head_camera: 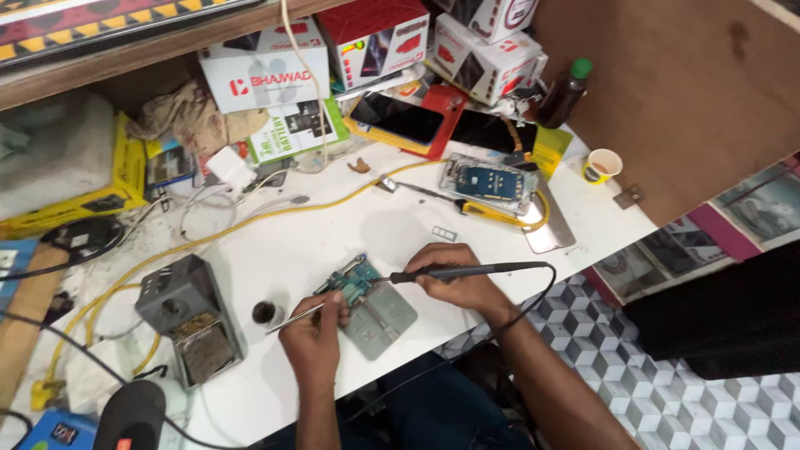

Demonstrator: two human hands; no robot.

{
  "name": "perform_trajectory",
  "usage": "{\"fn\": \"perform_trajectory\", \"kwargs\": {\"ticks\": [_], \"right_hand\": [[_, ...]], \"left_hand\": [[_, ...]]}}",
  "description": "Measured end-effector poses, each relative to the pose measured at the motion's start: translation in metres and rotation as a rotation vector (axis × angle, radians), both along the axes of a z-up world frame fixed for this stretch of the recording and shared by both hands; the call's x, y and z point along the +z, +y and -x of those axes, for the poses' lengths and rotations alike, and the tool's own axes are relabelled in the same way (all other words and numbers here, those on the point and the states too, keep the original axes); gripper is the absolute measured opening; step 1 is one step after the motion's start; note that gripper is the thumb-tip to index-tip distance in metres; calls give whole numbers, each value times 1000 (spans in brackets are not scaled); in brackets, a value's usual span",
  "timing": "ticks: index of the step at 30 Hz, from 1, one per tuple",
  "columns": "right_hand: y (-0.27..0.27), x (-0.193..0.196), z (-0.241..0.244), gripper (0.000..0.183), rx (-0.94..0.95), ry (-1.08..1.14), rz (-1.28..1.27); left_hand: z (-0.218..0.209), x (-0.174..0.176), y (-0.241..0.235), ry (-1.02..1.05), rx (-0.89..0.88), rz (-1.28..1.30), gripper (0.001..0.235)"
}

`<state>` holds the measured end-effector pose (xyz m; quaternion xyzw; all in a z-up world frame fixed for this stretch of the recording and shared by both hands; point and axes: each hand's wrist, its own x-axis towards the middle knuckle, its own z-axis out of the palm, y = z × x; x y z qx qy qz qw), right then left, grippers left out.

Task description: The person uses a soldering iron and tweezers to solder components on a small circuit board. They repeatedly apply solder to specific points on the board while holding it steady with the tweezers.

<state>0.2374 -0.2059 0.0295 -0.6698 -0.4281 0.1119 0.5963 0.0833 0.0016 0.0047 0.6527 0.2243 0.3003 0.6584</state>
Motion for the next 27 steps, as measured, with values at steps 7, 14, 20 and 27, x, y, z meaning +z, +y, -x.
{"fn": "perform_trajectory", "kwargs": {"ticks": [7, 14, 20, 27], "right_hand": [[-1, 0, 1, 18, -6, 7, 1], [-1, 0, 2, 18, -8, 25, -12], [1, 1, 1, 18, -22, 1, 6], [0, 0, 2, 17, -16, 24, 18]], "left_hand": [[0, 6, -1, 79, 15, -12, 23], [0, 11, -1, 118, 24, -40, 25], [0, 10, -1, 83, 13, -55, 25], [1, 9, -1, 98, 14, -63, 25]]}}
